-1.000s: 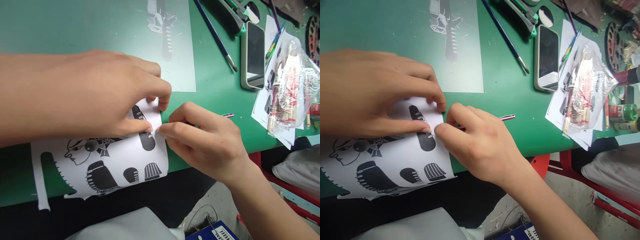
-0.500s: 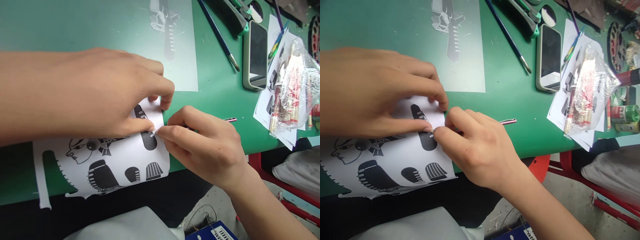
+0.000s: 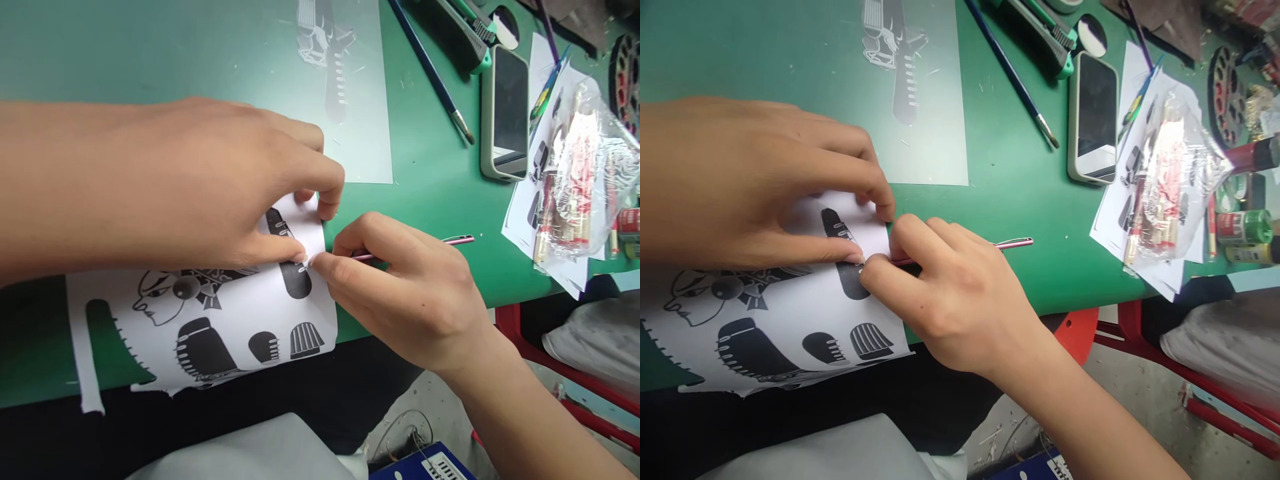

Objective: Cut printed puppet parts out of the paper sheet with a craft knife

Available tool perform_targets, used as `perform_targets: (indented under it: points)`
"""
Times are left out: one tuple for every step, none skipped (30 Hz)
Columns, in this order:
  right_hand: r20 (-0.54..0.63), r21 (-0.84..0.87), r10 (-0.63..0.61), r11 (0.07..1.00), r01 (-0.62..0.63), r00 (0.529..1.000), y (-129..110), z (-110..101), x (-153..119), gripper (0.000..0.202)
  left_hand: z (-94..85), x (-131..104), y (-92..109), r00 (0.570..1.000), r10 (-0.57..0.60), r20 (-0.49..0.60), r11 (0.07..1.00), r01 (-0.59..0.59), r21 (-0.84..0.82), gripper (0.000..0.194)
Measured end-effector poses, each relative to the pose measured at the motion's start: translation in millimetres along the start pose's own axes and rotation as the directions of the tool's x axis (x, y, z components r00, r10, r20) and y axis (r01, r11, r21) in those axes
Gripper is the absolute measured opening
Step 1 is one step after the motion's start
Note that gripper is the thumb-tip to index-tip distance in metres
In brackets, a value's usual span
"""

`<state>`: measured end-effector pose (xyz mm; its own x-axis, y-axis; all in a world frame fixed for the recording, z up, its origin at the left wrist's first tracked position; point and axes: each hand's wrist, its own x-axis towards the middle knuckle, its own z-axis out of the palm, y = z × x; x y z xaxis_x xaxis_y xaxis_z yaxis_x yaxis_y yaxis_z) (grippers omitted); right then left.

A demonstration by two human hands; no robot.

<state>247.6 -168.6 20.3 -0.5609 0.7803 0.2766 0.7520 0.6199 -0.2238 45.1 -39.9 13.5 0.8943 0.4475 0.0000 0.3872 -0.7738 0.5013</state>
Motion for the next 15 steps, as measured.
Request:
perform_targets:
  points:
    - [0.005, 0.009, 0.005, 1.000, -0.005, 1.000, 0, 0, 0, 0.024, 0.4, 0, 0, 1.000, -0.001, 0.006, 1.000, 0.001, -0.004, 0.023]
    - [0.001, 0.018, 0.017, 1.000, -0.017, 1.000, 0, -1, 0, 0.024, 0.6, 1, 1, 1.000, -0.003, 0.013, 1.000, 0.003, -0.005, 0.023]
    - [-0.010, 0.025, 0.040, 0.999, -0.040, 0.999, 0, -1, 0, 0.024, 0.6, 1, 2, 1.000, -0.006, 0.016, 1.000, 0.006, 0.008, 0.024]
    - [-0.029, 0.031, 0.070, 0.997, -0.069, 0.997, -1, -2, 0, 0.023, 0.3, 2, 4, 1.000, -0.007, 0.014, 0.999, 0.006, 0.038, 0.026]
    - [-0.053, 0.031, 0.103, 0.994, -0.102, 0.993, -2, -2, 0, 0.022, -0.6, 3, 6, 1.000, -0.003, 0.011, 0.996, 0.002, 0.087, 0.027]
    - [-0.077, 0.024, 0.136, 0.991, -0.134, 0.988, -4, -3, 0, 0.021, -2.1, 4, 9, 1.000, 0.003, 0.010, 0.989, -0.005, 0.146, 0.028]
    - [-0.095, 0.013, 0.162, 0.987, -0.162, 0.982, -6, -4, -1, 0.019, -4.0, 5, 12, 1.000, 0.009, 0.016, 0.979, -0.012, 0.205, 0.029]
    - [-0.106, -0.001, 0.180, 0.984, -0.181, 0.978, -9, -5, -1, 0.018, -6.2, 5, 15, 0.999, 0.011, 0.032, 0.966, -0.019, 0.257, 0.031]
    - [-0.116, -0.014, 0.189, 0.981, -0.192, 0.975, -11, -5, -2, 0.017, -8.5, 6, 18, 0.998, 0.007, 0.060, 0.955, -0.024, 0.296, 0.033]
    - [-0.126, -0.024, 0.197, 0.979, -0.201, 0.972, -13, -6, -3, 0.017, -10.7, 6, 20, 0.996, -0.004, 0.092, 0.946, -0.026, 0.324, 0.036]
    - [-0.135, -0.029, 0.204, 0.977, -0.210, 0.970, -16, -6, -3, 0.016, -12.5, 6, 22, 0.993, -0.020, 0.120, 0.939, -0.023, 0.344, 0.039]
    - [-0.144, -0.031, 0.212, 0.975, -0.218, 0.967, -18, -7, -3, 0.016, -13.9, 6, 23, 0.990, -0.040, 0.132, 0.934, -0.010, 0.356, 0.040]
    - [-0.153, -0.031, 0.222, 0.973, -0.229, 0.963, -19, -7, -3, 0.017, -14.7, 6, 24, 0.988, -0.069, 0.138, 0.935, 0.016, 0.355, 0.038]
    - [-0.161, -0.033, 0.235, 0.969, -0.244, 0.958, -21, -8, -2, 0.017, -15.2, 5, 24, 0.984, -0.110, 0.139, 0.938, 0.056, 0.342, 0.034]
    - [-0.167, -0.038, 0.251, 0.965, -0.260, 0.954, -22, -9, -2, 0.018, -15.5, 5, 23, 0.979, -0.158, 0.132, 0.940, 0.108, 0.323, 0.029]
